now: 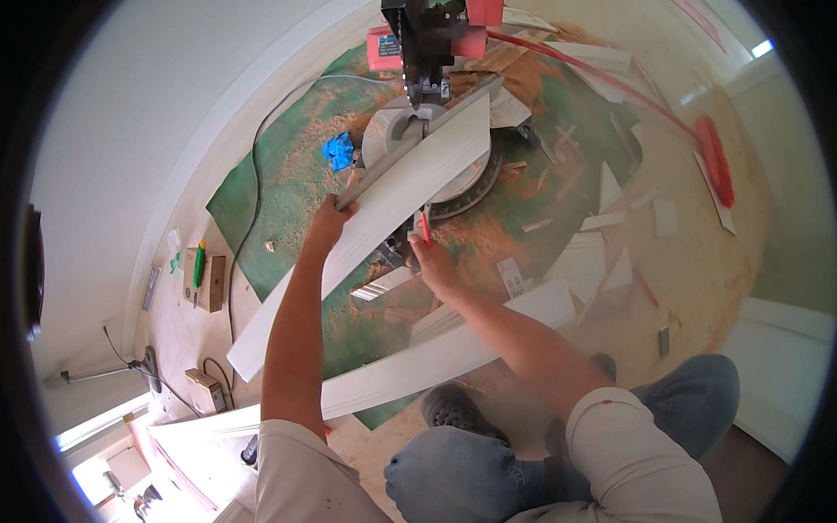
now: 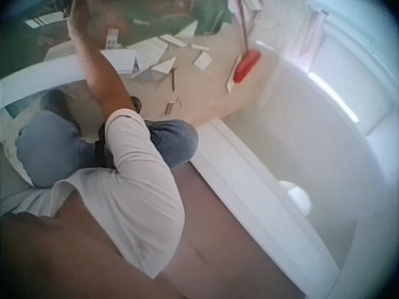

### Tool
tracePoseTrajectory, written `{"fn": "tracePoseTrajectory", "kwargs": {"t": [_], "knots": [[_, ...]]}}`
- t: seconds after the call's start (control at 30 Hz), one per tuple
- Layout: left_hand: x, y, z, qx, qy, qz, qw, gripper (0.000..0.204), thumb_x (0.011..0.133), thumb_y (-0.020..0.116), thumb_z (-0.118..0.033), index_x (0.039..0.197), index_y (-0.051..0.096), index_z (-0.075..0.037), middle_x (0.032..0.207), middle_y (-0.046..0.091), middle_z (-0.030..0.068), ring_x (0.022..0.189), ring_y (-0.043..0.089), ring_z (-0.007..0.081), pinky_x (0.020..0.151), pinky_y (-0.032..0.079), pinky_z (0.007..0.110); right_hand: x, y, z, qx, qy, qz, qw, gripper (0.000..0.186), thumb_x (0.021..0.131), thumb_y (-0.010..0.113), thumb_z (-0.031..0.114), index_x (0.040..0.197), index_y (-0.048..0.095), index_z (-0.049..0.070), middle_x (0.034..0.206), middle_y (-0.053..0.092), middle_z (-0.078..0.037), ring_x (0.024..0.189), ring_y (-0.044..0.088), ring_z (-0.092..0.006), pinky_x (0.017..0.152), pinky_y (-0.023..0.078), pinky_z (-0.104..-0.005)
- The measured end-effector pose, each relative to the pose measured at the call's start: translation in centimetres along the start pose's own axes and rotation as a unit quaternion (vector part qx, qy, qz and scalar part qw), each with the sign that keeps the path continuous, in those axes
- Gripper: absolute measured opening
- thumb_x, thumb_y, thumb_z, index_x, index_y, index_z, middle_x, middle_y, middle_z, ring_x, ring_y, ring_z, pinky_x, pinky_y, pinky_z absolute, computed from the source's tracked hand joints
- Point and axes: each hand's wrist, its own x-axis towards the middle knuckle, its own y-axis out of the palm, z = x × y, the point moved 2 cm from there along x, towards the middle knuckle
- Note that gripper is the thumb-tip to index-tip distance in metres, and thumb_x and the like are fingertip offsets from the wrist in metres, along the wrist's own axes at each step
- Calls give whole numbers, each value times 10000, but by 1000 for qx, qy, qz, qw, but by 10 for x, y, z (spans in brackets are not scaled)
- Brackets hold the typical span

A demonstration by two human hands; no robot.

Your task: Measure and cut white crown molding using a power miter saw.

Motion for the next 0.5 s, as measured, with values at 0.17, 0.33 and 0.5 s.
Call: {"fn": "tracePoseTrajectory", "kwargs": {"t": [0.17, 0.33, 0.5], "knots": [[-11, 1, -10, 11, -33, 30, 999, 566, 893, 657, -444, 1189, 527, 21, 1106, 645, 302, 1079, 610, 459, 898, 464, 514, -22, -10, 18, -3, 35, -7, 999, 502, 989, 526, 510, 895, 593, 22, 735, 629, -50, 580, 591, -129, 541, 463, -284], [-5, 5, 2, -25, 3, 24, 999, 507, 903, 651, -412, 1127, 521, 24, 1052, 653, 301, 1022, 623, 470, 857, 469, 514, -47, -13, 18, -68, 4, -28, 997, 473, 1001, 496, 509, 972, 593, 47, 833, 640, -45, 688, 633, -119, 526, 415, -255], [-10, 4, 3, -23, -11, 14, 1000, 521, 907, 640, -426, 1117, 519, 36, 1050, 646, 311, 1018, 617, 471, 849, 465, 512, -64, 3, 22, -51, 22, -86, 995, 468, 1003, 537, 435, 1049, 585, -29, 902, 666, -97, 776, 692, -182, 751, 497, -299]]}}
